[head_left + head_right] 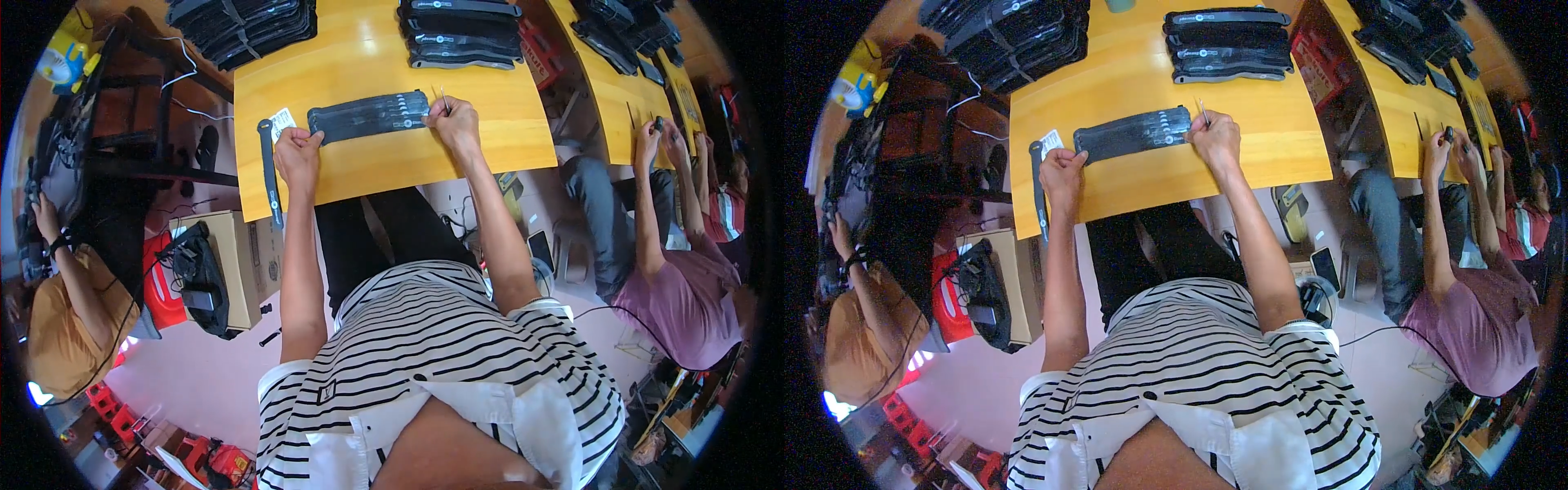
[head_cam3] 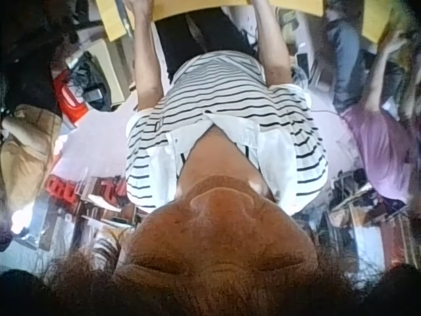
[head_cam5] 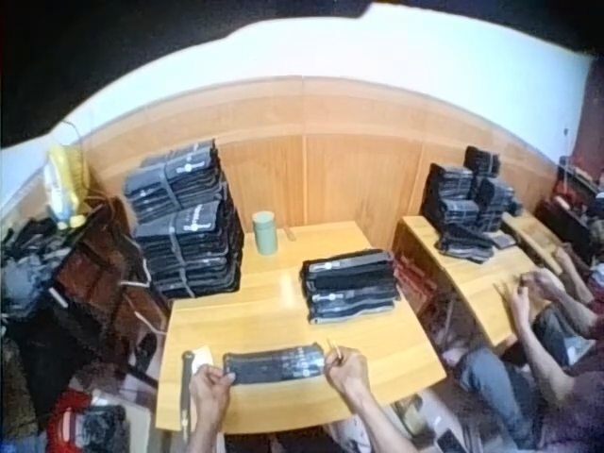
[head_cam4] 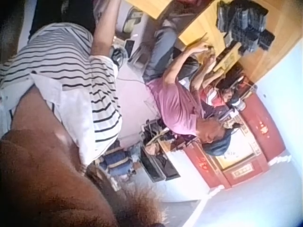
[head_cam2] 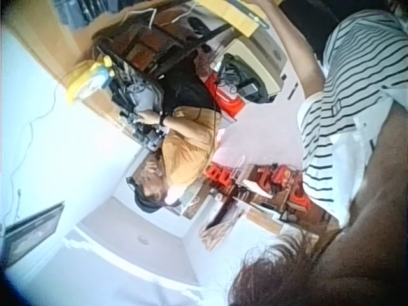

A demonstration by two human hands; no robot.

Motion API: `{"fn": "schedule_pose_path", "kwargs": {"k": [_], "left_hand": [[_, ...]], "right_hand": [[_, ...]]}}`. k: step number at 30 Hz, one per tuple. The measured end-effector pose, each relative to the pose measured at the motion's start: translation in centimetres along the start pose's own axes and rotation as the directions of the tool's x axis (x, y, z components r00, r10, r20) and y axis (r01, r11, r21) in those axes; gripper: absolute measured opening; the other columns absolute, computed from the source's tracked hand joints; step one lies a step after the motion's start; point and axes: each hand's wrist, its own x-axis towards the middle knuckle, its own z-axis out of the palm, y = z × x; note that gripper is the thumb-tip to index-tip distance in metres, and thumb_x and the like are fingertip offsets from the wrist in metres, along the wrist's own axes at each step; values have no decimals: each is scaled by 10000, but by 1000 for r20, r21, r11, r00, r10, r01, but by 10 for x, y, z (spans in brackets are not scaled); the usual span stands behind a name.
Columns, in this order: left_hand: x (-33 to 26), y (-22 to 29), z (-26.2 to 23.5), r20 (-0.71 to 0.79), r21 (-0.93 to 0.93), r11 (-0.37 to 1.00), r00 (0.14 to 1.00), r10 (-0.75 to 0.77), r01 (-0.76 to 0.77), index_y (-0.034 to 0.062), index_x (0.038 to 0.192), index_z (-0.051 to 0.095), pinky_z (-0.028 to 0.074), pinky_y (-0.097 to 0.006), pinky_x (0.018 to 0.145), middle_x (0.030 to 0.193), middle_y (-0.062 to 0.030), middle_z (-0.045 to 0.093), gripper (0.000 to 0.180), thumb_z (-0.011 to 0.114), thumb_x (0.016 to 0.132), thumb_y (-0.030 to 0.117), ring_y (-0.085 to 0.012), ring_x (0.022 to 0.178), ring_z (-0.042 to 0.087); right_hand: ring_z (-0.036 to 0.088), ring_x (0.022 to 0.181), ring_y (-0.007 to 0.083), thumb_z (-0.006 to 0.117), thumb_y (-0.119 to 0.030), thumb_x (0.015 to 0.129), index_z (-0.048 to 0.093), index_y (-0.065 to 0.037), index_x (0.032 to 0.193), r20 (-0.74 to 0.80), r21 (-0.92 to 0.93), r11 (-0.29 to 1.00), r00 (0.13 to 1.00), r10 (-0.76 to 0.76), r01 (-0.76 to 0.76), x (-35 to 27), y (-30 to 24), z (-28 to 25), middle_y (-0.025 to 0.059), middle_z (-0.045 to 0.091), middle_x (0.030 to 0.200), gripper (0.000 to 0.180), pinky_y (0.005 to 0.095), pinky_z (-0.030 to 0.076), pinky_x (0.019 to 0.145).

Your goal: Assembling and finishing leather straps by attaching hardware components.

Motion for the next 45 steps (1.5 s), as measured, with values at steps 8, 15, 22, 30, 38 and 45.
{"fn": "schedule_pose_path", "kwargs": {"k": [8,15,22,30,38,45], "left_hand": [[-11,-16,-24,-114,-61,974,971,212,-220,2,797,569,442,-318,546,604,-87,548,210,661,733,179,-179,573,547],[-29,-40,-87,42,607,780,987,156,-149,-15,1007,538,436,-437,770,943,-208,575,426,687,706,248,-379,893,546],[-13,-82,-86,213,-21,995,973,-86,93,2,851,566,448,-287,518,673,-63,590,226,696,716,128,-188,564,567],[-96,24,-51,329,-663,699,943,-50,268,62,846,561,327,-153,395,620,32,525,114,653,780,68,-27,457,446],[-115,49,-47,541,-733,498,841,13,464,8,980,542,458,-236,528,805,-76,596,143,529,877,105,-131,634,564],[-113,34,-45,534,-778,467,834,138,420,15,1071,501,504,-272,604,948,-109,601,203,499,896,116,-179,764,609]], "right_hand": [[549,547,167,582,-153,755,608,-31,734,-120,24,988,982,-148,151,-26,27,-29,76,578,573,126,309,439,545],[515,550,134,571,-212,805,610,-20,782,-42,125,991,998,-48,53,-70,55,-60,113,565,585,198,307,427,538],[549,600,154,564,-129,807,593,-7,805,68,151,965,972,-226,214,-103,8,-33,91,585,661,126,292,437,560],[525,567,93,572,-132,831,527,-2,866,370,490,857,852,-369,159,-155,-50,19,45,566,666,141,224,414,495],[394,368,41,581,-111,833,491,-41,867,636,671,575,762,-120,-469,-148,-66,6,48,543,601,118,166,272,330],[402,357,56,553,-173,866,479,-59,847,764,617,402,638,-98,-677,-142,-67,4,42,518,582,137,172,240,306]]}}
